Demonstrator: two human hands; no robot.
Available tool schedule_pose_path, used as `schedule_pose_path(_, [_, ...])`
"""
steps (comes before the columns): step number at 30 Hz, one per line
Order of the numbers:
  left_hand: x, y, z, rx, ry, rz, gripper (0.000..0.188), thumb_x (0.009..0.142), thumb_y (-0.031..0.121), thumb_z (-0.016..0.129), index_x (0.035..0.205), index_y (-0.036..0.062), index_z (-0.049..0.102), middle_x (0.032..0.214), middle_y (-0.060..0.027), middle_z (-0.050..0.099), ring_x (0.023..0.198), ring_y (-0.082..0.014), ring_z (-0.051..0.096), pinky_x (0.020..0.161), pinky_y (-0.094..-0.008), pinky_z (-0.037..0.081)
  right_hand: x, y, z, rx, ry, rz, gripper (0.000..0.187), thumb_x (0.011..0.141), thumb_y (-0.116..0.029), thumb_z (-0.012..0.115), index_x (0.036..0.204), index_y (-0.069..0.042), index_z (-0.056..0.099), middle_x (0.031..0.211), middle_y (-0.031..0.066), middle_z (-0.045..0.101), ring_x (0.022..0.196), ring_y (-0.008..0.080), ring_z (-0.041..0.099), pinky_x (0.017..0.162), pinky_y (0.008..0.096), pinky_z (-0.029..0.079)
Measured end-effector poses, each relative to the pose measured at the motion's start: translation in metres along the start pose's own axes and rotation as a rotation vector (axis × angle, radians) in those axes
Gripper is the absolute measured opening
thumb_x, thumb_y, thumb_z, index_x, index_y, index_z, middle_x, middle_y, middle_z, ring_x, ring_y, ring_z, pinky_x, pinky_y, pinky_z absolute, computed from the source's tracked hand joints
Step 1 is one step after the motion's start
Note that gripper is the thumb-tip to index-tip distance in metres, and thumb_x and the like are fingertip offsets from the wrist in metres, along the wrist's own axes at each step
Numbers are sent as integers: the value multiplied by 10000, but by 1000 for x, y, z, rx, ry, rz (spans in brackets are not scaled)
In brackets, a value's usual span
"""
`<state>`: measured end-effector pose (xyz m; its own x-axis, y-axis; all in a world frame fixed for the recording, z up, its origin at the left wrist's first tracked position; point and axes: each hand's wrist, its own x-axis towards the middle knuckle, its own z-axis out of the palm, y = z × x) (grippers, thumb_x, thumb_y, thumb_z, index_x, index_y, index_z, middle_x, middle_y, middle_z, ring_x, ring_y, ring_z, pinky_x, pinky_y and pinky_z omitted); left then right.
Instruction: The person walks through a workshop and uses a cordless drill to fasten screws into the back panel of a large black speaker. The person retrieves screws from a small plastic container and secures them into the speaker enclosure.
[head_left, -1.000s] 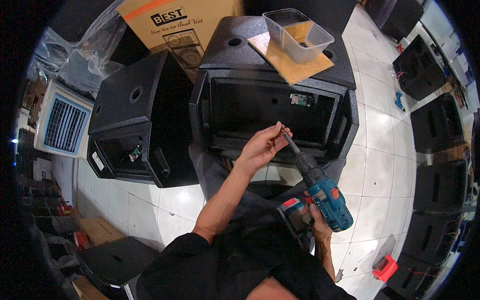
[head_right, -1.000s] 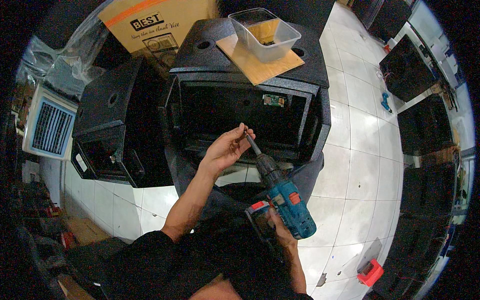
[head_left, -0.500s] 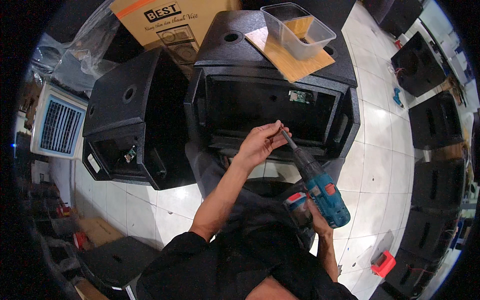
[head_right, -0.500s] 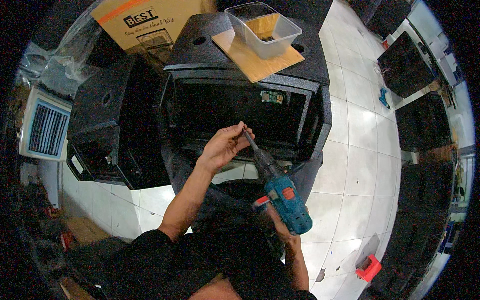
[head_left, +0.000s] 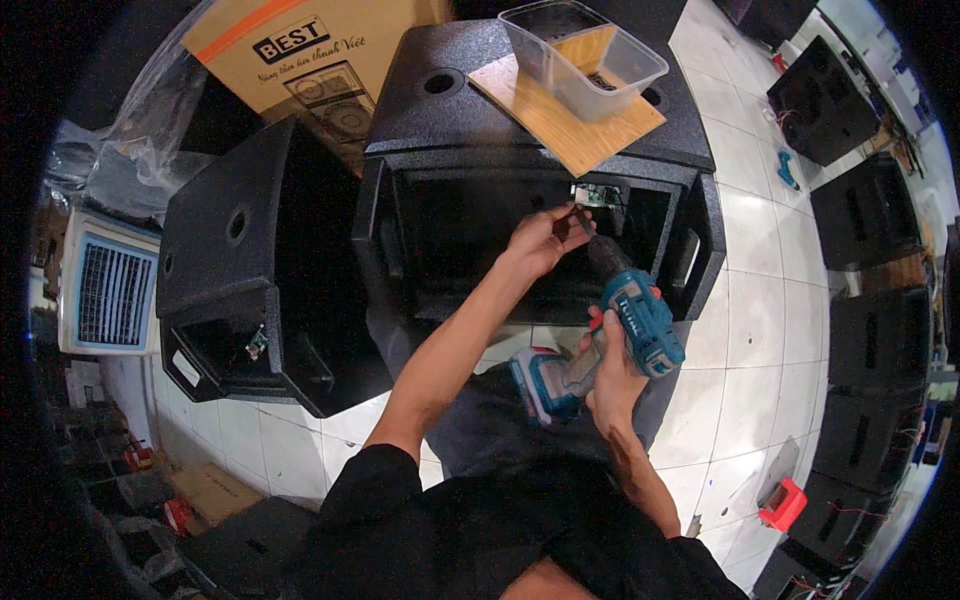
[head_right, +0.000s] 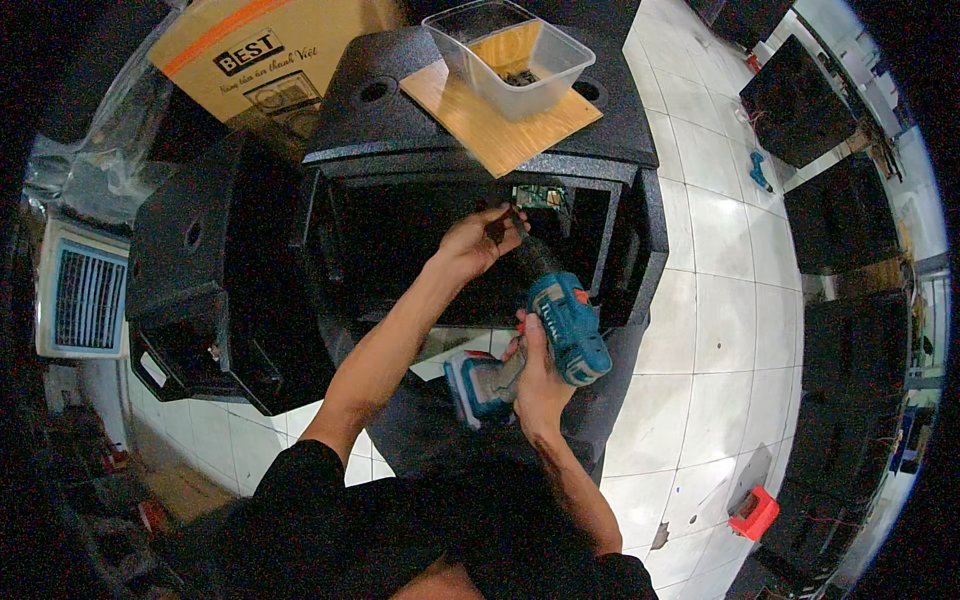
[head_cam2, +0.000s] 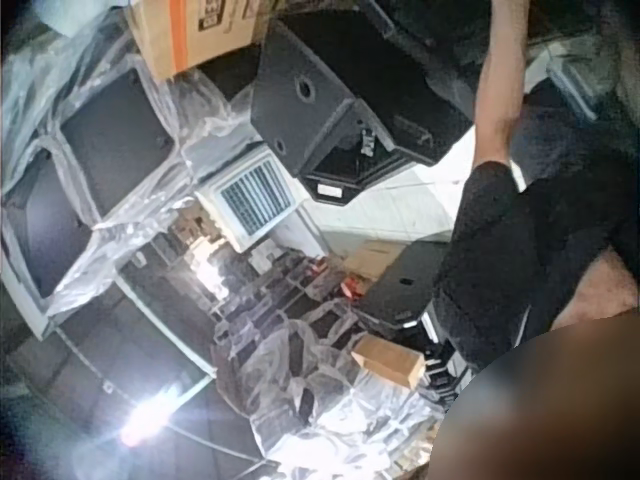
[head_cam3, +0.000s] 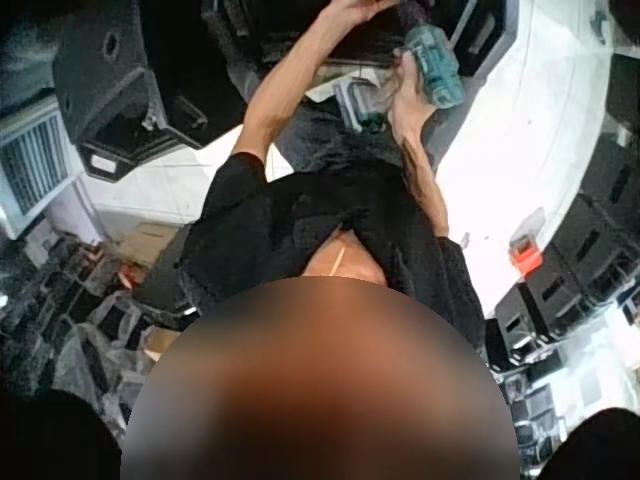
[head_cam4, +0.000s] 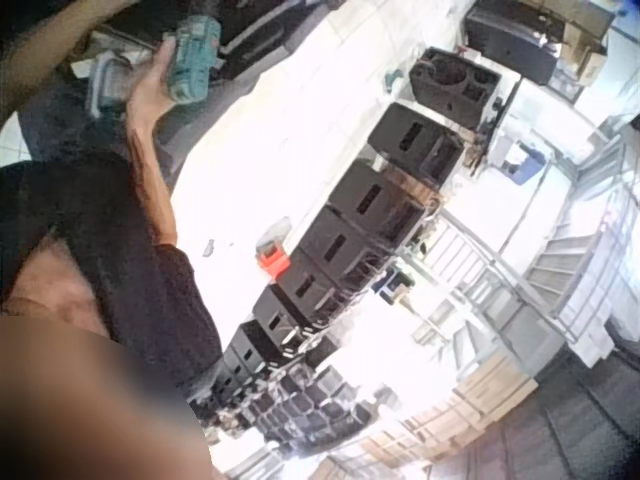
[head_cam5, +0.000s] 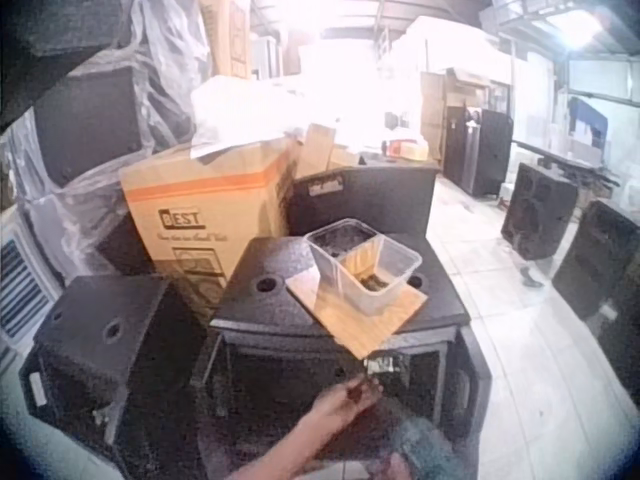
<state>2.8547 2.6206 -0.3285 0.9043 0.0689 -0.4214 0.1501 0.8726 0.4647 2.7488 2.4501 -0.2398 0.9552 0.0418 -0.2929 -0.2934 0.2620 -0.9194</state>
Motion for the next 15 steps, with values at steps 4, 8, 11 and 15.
schedule_pose_path(4, [26,-3,-6,20,19,-65,136,914,112,500,967,-2,551,871,-115,603,785,-221,605,755,-390,550,16,17,12,191,102,32,210,893,-176,573,1063,-68,513,882,76,620,597,125,552,525,272,486])
schedule_pose_path(8, [39,-1,-16,46,-37,-93,158,916,115,492,977,-20,546,874,-118,602,798,-234,611,761,-392,552,21,18,24,232,150,102,201,898,-194,566,1048,-72,514,882,76,621,592,127,552,523,275,487])
schedule_pose_path(11, [41,3,-11,105,68,-100,185,931,123,458,987,-33,541,876,-124,597,833,-252,617,782,-405,551,28,25,25,217,142,81,196,898,-202,565,1037,-73,515,880,75,622,591,126,551,521,275,486])
schedule_pose_path(15, [41,8,-7,118,97,-121,198,944,123,425,1000,-34,532,886,-135,595,863,-272,616,790,-414,554,29,18,31,227,123,111,189,897,-204,567,1027,-74,521,875,74,624,589,123,550,520,273,485])
